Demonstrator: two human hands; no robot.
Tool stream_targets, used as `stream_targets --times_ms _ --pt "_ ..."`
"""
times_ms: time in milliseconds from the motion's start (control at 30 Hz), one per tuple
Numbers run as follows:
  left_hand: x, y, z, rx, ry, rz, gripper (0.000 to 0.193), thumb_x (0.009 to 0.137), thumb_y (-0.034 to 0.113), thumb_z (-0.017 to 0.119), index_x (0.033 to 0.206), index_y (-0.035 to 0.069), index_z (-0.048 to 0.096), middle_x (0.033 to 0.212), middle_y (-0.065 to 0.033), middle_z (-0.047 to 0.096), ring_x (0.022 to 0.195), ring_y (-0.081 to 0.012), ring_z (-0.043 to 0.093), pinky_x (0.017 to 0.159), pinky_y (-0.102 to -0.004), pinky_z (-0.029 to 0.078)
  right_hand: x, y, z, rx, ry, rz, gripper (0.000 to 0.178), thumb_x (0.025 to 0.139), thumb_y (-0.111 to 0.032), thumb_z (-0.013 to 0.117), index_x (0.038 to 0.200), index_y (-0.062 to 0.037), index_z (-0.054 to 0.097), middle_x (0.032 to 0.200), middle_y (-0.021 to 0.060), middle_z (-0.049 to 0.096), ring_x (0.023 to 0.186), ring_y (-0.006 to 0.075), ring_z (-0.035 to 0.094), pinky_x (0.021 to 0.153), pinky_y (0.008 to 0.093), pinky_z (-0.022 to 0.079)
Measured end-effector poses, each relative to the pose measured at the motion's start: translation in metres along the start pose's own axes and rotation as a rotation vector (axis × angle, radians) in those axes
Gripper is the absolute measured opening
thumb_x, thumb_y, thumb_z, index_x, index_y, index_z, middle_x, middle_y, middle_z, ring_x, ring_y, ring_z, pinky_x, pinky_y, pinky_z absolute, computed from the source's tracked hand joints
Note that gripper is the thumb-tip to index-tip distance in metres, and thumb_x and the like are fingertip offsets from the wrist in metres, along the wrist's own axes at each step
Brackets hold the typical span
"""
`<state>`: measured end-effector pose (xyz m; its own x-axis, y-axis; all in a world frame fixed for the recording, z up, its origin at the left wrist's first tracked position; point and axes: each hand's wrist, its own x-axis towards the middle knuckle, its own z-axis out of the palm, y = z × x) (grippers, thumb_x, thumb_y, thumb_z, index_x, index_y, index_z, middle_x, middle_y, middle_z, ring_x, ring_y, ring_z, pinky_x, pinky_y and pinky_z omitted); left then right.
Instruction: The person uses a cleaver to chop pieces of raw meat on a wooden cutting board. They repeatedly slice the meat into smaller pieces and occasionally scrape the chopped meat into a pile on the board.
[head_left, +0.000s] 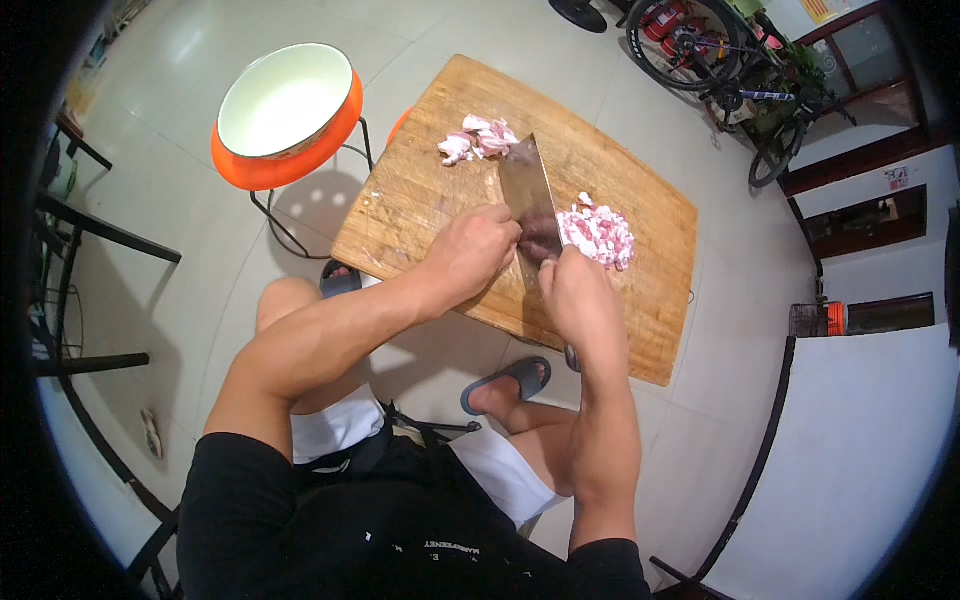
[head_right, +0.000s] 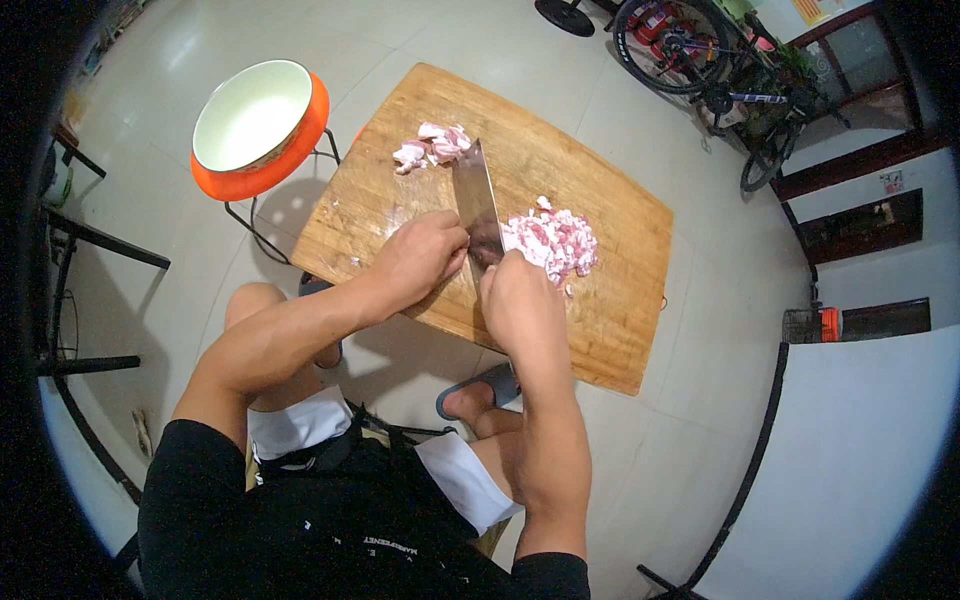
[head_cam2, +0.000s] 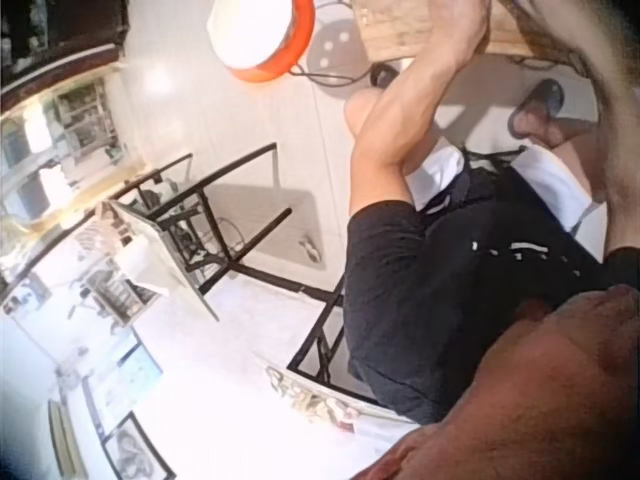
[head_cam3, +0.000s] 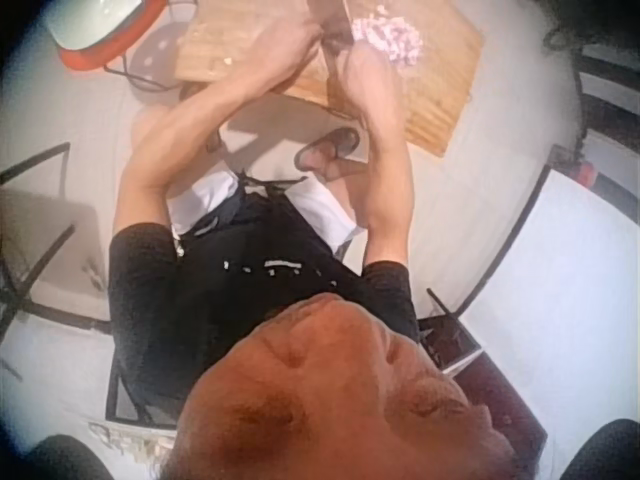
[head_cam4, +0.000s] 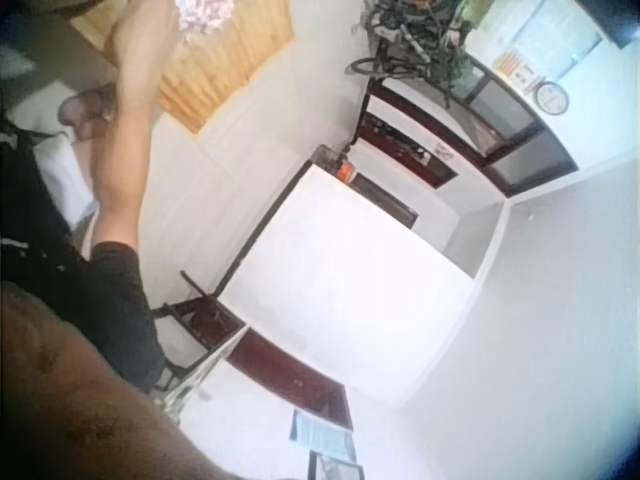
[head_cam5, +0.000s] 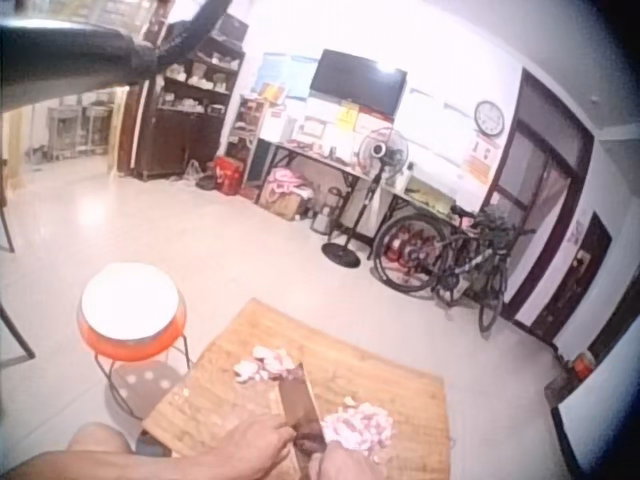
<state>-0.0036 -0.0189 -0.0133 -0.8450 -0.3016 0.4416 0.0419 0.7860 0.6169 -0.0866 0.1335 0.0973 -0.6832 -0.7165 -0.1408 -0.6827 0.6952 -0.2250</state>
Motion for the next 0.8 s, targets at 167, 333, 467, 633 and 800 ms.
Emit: stream_targets --times_ms 167,333,467,633,800 --pt "0.001 -0.008 -0.001 0.061 0.031 -0.038 0.011 0.09 0.009 0.074 0.095 0.001 0.069 0.097 -0.0177 0.064 0.095 -0.0406 0.067 0.085 -0.0515 0.056 -0.024 0.007 -0.002 0.002 -0.052 0.062 0.034 0.104 -0.023 0.06 0.101 0.0089 0.069 0.097 0.0384 0.071 0.099 0.0567 0.069 0.09 0.0631 0.054" --pt "0.002 -0.007 -0.011 0.053 0.002 -0.001 0.018 0.092 0.015 0.079 0.102 0.003 0.072 0.097 -0.0161 0.064 0.096 -0.0395 0.067 0.085 -0.0505 0.056 0.004 0.064 0.028 0.293 -0.084 0.076 0.03 0.104 -0.022 0.058 0.101 0.0052 0.069 0.082 0.0283 0.072 0.077 0.046 0.073 0.074 0.0557 0.057" --pt "-0.006 -0.003 -0.02 -0.006 -0.019 -0.009 0.027 0.092 0.018 0.082 0.113 0.004 0.073 0.103 -0.0162 0.066 0.101 -0.0388 0.067 0.089 -0.0492 0.056 0.021 0.076 0.02 0.665 -0.172 0.181 0.025 0.104 -0.02 0.056 0.095 0.0022 0.065 0.058 0.0079 0.06 0.044 0.0187 0.06 0.048 0.0404 0.048" --pt "-0.007 -0.012 -0.037 -0.066 -0.086 -0.089 0.03 0.093 0.017 0.082 0.117 0.003 0.072 0.109 -0.0167 0.068 0.107 -0.0392 0.067 0.093 -0.0493 0.056 0.014 0.07 0.017 0.594 -0.058 0.115 0.022 0.106 -0.018 0.056 0.093 -0.001 0.06 0.06 0.0048 0.058 0.044 0.0147 0.054 0.044 0.0349 0.044" --pt "-0.006 -0.008 -0.046 0.023 -0.125 -0.125 0.025 0.093 0.017 0.08 0.112 0.002 0.074 0.106 -0.016 0.069 0.104 -0.0399 0.068 0.091 -0.0494 0.056 -0.007 0.034 0.0 0.273 0.064 0.082 0.03 0.102 -0.024 0.064 0.102 0.0055 0.07 0.086 0.0316 0.072 0.089 0.0523 0.072 0.079 0.0581 0.055"
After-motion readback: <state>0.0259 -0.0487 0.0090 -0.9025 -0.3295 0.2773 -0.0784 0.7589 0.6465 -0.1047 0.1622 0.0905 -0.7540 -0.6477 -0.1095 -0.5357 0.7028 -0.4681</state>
